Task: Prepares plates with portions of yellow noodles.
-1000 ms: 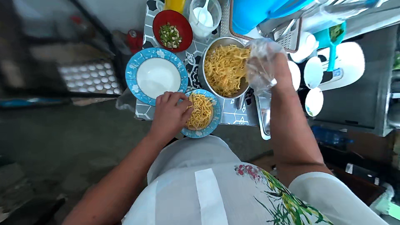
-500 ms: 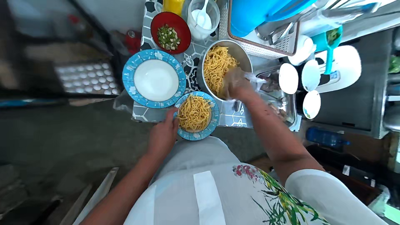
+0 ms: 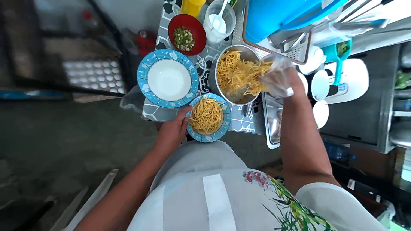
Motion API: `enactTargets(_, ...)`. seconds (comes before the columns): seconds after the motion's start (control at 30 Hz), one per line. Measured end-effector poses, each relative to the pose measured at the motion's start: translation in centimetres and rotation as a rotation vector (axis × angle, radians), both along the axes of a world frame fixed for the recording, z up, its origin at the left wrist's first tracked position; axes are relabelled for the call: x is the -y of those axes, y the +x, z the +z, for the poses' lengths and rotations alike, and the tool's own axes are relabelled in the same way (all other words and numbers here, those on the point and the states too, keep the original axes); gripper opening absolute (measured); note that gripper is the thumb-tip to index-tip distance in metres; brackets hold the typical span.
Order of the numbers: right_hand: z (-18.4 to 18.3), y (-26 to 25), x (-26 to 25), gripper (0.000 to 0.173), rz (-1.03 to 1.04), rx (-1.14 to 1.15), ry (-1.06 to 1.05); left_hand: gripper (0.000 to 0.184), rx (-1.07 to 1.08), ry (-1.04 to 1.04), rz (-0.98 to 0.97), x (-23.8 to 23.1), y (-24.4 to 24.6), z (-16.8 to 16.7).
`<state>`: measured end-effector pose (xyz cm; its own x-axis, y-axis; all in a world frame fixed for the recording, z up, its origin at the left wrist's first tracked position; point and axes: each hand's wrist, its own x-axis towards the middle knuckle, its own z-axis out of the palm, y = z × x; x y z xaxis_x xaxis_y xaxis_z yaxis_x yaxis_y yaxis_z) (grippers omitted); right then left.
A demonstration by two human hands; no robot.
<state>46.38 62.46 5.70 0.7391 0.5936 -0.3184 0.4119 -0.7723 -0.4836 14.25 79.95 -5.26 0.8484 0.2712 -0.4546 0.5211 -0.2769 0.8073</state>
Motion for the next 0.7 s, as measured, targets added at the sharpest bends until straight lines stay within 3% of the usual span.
enactTargets(0.1, 1.1, -0.4, 0.2, 0.031, -0.161, -0.064, 0.270, 0.046, -0.037, 0.011, -0.041, -0.2, 0.2, 0.3)
enactTargets(0.17, 0.1, -0.7, -0.5, 0.041, -0.151, 0.040, 0.109, 0.046, -0.035, 0.058, -0.053, -0.4, 0.2, 0.3)
enactTargets(0.33, -7.4, -1.4, -2.4, 0.068, 0.050, 0.028, -0.254, 0.042, 0.002, 0.146, -0.054, -1.1, 0.1, 1.3)
enactTargets(0.43, -7.9, -4.4, -4.4, 0.047, 0.018, 0.014, -0.521, 0.041, 0.097, 0.180, -0.016, -1.6, 0.0, 1.5)
enactTargets(0.5, -7.4, -4.6, -4.4, 0.043, 0.004, -0.012, -0.578, 0.038, 0.173, 0.223, -0.001, -2.0, 0.8, 1.8)
enactTargets(0.7, -4.6, -3.6, -1.7, 0.042, -0.151, 0.001, -0.180, 0.032, 0.523, 0.433, -0.059, -2.3, 9.1, 5.3)
